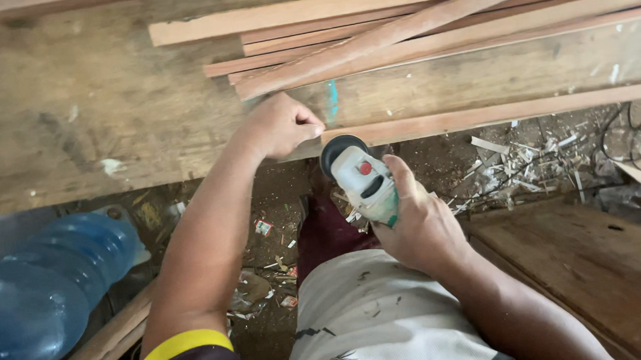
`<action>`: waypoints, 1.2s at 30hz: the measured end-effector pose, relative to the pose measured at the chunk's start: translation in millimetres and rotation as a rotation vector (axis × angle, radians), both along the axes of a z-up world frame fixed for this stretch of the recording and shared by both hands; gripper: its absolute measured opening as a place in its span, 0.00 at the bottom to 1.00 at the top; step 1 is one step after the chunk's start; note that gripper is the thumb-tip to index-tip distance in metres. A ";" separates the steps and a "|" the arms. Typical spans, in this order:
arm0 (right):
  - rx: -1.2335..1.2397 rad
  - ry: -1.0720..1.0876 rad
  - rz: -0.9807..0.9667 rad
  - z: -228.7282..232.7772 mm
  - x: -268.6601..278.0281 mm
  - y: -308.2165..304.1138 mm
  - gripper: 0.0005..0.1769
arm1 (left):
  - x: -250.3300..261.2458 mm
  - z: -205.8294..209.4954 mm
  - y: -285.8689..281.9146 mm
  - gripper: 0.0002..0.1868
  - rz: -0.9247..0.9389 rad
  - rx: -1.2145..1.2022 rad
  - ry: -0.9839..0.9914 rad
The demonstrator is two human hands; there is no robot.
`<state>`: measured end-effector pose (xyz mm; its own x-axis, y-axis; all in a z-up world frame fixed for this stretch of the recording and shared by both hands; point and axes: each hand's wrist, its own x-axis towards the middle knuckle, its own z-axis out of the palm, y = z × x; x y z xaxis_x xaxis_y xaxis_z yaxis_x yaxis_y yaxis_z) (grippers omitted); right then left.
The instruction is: The person sands wooden strips using a handheld power sander on a workbench.
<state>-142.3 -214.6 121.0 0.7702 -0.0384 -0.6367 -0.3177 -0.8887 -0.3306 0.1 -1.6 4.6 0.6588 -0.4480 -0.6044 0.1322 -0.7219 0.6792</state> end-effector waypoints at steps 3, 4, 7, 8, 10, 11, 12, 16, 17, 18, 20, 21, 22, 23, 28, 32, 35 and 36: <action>-0.015 0.006 -0.122 11.0 -2.9 -14.8 0.50 | -0.7 -5.3 -1.2 0.09 0.026 -0.003 0.019; -0.040 0.004 -0.187 13.7 -5.4 -20.3 0.50 | -1.3 -9.4 -0.4 0.09 0.044 -0.014 0.031; -0.176 0.052 -0.292 11.5 -9.9 -45.7 0.53 | -0.7 -1.5 -0.5 0.08 0.041 0.005 0.030; -0.174 0.054 -0.290 9.0 -11.4 -51.7 0.53 | 0.0 0.6 -1.1 0.08 0.042 0.007 0.031; -0.208 -0.004 -0.355 4.0 -14.7 -63.0 0.52 | -0.3 5.3 -0.4 0.08 0.031 0.014 0.043; -0.207 -0.004 -0.357 4.5 -12.5 -56.1 0.52 | 0.1 4.6 -0.5 0.08 0.030 0.015 0.042; -0.190 0.033 -0.342 5.1 -10.4 -49.4 0.52 | 0.3 4.0 -0.9 0.09 0.038 0.009 0.048; -0.021 0.035 -0.216 5.8 -6.0 -14.6 0.48 | 0.6 -8.2 -1.6 0.10 0.047 -0.008 0.053; -0.018 0.034 -0.214 4.0 -3.7 -9.6 0.48 | -0.4 -9.1 -0.8 0.10 0.049 -0.005 0.052; 0.012 0.024 -0.144 2.3 -1.3 -4.6 0.48 | -1.4 -9.8 -0.1 0.10 0.043 -0.018 0.041; 0.039 0.010 -0.071 -0.1 1.9 -1.0 0.48 | -1.6 -6.0 1.0 0.10 0.039 -0.034 0.026; 0.053 0.004 -0.043 -1.0 1.8 -2.2 0.49 | -1.3 -1.6 1.0 0.11 0.039 -0.035 0.013; 0.067 -0.002 -0.014 -1.8 1.8 -4.0 0.50 | -1.0 2.9 0.5 0.11 0.039 -0.035 0.000; 0.061 -0.005 -0.022 -2.6 2.1 -5.0 0.50 | -1.5 2.8 0.9 0.11 0.032 -0.041 -0.002; 0.060 -0.031 -0.079 -0.1 5.9 -16.5 0.49 | -6.2 4.7 2.2 0.12 0.073 -0.019 -0.011; -0.002 -0.039 -0.178 15.8 -0.3 -41.8 0.49 | -23.2 25.5 -6.8 0.12 0.159 -0.011 0.017; -0.001 -0.047 -0.268 16.5 -5.9 -67.0 0.51 | -29.6 18.2 -12.9 0.12 0.237 -0.013 0.017; -0.059 -0.022 -0.313 17.0 -5.4 -74.6 0.51 | -30.2 17.1 -14.2 0.11 0.260 -0.009 0.000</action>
